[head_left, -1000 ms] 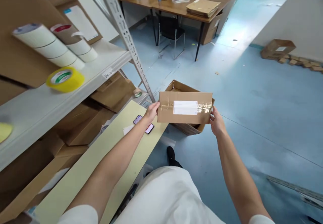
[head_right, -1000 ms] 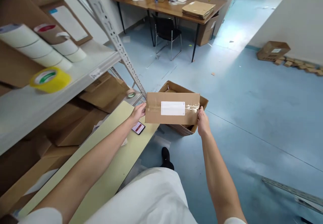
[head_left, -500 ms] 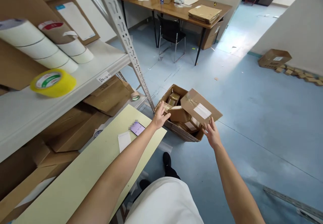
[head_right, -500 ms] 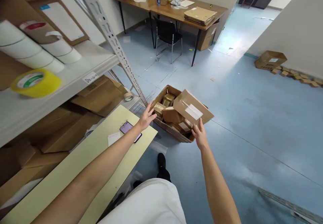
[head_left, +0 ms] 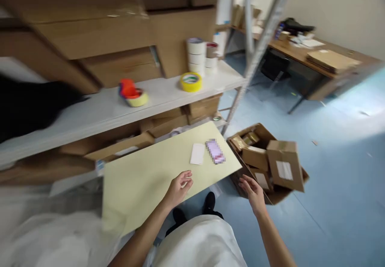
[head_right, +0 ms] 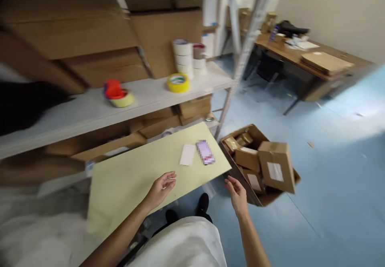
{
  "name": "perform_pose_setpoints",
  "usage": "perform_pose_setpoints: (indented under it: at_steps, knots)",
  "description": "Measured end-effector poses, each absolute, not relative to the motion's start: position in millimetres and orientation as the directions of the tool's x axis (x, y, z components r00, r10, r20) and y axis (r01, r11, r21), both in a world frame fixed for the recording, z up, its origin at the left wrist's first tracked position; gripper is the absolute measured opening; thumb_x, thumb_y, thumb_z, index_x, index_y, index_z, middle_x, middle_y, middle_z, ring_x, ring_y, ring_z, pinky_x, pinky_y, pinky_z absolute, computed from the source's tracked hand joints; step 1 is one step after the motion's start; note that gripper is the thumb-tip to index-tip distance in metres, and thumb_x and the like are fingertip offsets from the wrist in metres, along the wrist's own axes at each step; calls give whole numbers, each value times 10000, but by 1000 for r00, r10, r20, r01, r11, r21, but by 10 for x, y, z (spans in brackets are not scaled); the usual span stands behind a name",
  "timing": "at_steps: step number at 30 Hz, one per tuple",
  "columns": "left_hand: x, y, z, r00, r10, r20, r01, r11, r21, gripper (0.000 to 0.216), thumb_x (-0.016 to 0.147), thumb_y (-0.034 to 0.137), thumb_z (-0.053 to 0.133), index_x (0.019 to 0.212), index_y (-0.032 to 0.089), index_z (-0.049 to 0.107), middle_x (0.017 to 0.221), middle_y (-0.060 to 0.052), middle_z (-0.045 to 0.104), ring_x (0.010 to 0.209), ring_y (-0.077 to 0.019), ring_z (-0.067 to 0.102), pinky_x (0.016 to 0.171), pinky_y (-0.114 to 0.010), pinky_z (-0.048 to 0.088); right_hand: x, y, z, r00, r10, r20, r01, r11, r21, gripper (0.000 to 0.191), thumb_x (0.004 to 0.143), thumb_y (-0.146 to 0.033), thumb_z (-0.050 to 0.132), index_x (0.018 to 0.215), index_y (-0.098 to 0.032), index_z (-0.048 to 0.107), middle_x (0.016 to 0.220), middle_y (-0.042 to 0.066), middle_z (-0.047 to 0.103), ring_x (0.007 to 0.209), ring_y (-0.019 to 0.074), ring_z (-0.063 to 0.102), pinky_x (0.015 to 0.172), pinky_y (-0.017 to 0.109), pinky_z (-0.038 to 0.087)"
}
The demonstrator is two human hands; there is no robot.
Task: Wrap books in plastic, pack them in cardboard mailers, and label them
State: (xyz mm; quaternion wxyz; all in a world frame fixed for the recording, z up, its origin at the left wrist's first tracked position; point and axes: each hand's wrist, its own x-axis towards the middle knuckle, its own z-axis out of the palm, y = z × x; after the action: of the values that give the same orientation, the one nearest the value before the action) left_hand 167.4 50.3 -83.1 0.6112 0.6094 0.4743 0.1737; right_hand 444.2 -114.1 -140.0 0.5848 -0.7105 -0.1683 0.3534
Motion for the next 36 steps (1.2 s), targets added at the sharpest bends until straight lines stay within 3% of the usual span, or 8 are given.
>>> perform_pose_setpoints:
  at_steps: [3,6,9,11,15,20,27,36]
  knots:
    - [852,337,-770,283,902,-326,341,223,913,459,765,429,618,1154,189,589,1176,-147,647,997,-225,663,857,-346,523,3869,-655,-1241,494,836,-240,18,-286,-958,464,733,-575,638,1007,-203,672,919,100,728,814,273,703,779,443,572]
    - [172,116,-776,82,948,-307,307,269,913,414,775,413,594,1131,203,593,1151,-131,659,958,-218,670,746,-308,537,3250,-240,-1066,147,970,-193,361,-234,-903,416,823,-526,544,1086,-221,647,993,106,720,878,271,696,773,423,570]
    - [-345,-165,-828,-98,949,-298,249,313,916,395,783,419,574,1121,216,593,1145,-116,661,950,-214,669,755,-315,536,2605,50,-949,-254,953,-168,682,53,-729,394,878,-451,459,1161,-233,627,1064,104,704,910,273,684,794,439,550]
    - [-603,-393,-862,-198,934,-299,203,337,919,398,784,421,569,1126,220,595,1151,-114,658,957,-219,668,831,-350,524,2192,162,-916,-479,859,-183,741,283,-608,388,896,-393,413,1181,-239,626,1092,94,697,920,270,679,808,441,537]
    - [-929,-876,-927,-406,857,-318,109,391,914,408,776,426,569,1140,251,619,1140,-119,665,960,-262,672,830,-395,516,1522,260,-892,-740,631,-231,645,571,-508,401,911,-330,360,1207,-254,621,1107,71,695,929,253,676,824,421,533]
    - [-1021,-1313,-1058,-621,730,-287,105,441,891,379,790,417,533,1103,238,649,1082,-109,691,921,-282,673,779,-400,516,1023,351,-890,-904,343,-256,428,751,-503,406,925,-334,350,1232,-261,606,1143,64,683,996,246,654,856,400,520]
    - [-537,-1929,-1073,-805,497,-323,34,584,811,385,829,411,508,1156,229,594,1162,-105,661,955,-239,664,730,-349,540,686,496,-1184,-947,-105,-302,63,865,-497,407,931,-243,316,1190,-200,627,1037,90,705,898,244,664,802,380,502]
    - [-201,-2878,-1072,-953,110,-281,-155,620,769,373,836,411,515,1109,177,612,1093,-142,685,917,-256,680,693,-342,535,-14,124,-1177,-880,-419,-226,-266,826,-497,369,919,-208,368,1197,-189,610,1056,109,691,977,254,645,854,364,475]
